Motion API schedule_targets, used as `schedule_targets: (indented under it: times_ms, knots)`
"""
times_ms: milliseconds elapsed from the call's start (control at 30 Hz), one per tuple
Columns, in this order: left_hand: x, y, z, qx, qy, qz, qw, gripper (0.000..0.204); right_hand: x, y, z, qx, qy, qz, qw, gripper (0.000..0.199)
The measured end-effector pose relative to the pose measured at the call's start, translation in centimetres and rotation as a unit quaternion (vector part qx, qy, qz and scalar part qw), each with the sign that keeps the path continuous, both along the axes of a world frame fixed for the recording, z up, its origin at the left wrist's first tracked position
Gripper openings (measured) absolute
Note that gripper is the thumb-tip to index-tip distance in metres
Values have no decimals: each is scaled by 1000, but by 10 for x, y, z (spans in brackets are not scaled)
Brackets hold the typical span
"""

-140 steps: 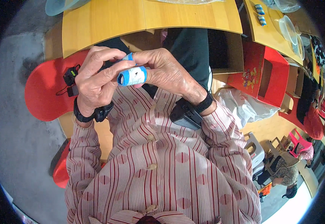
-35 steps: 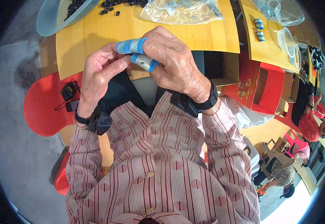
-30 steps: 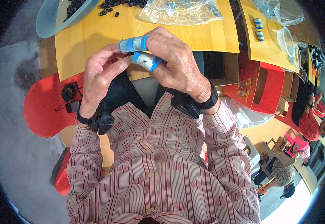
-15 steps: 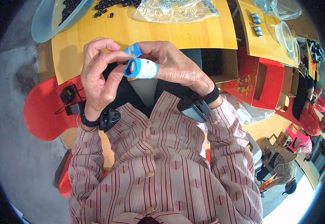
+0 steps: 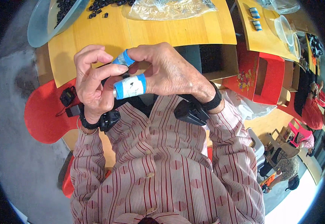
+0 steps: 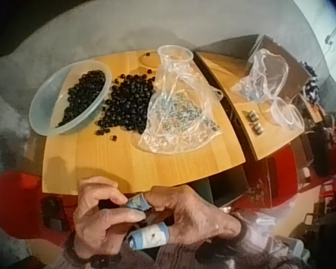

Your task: The person repeatedly assembles plastic cord locks by picking up small plastic components from the table and fitting them together by hand.

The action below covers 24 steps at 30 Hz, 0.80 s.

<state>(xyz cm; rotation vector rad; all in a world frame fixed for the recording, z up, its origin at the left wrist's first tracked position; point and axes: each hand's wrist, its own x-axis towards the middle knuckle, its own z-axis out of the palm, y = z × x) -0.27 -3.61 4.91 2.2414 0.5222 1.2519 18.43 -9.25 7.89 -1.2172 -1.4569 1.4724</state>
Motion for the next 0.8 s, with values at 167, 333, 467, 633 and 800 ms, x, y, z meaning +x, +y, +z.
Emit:
schedule_targets:
  times_ms: [167,333,467,633,800]
  knots:
    - [1,-3,0,3,-16,-3,1000,26,2,-4,-3,38,-32,8,999,45]
    - [-1,-3,0,-1,-16,-5,1000,29,-5,-6,1,68,-53,-16,996,34]
    - [-2,-2,-2,11,-14,-12,1000,32,-8,-9,0,-1,-8,-35,999,37]
    - [-6,-2,-6,16,-10,-10,1000,34,-7,-7,2,-2,-7,-13,1000,36]
    - [-5,-3,-5,30,-4,-6,1000,33,-7,-8,5,-22,-11,-17,1000,33]
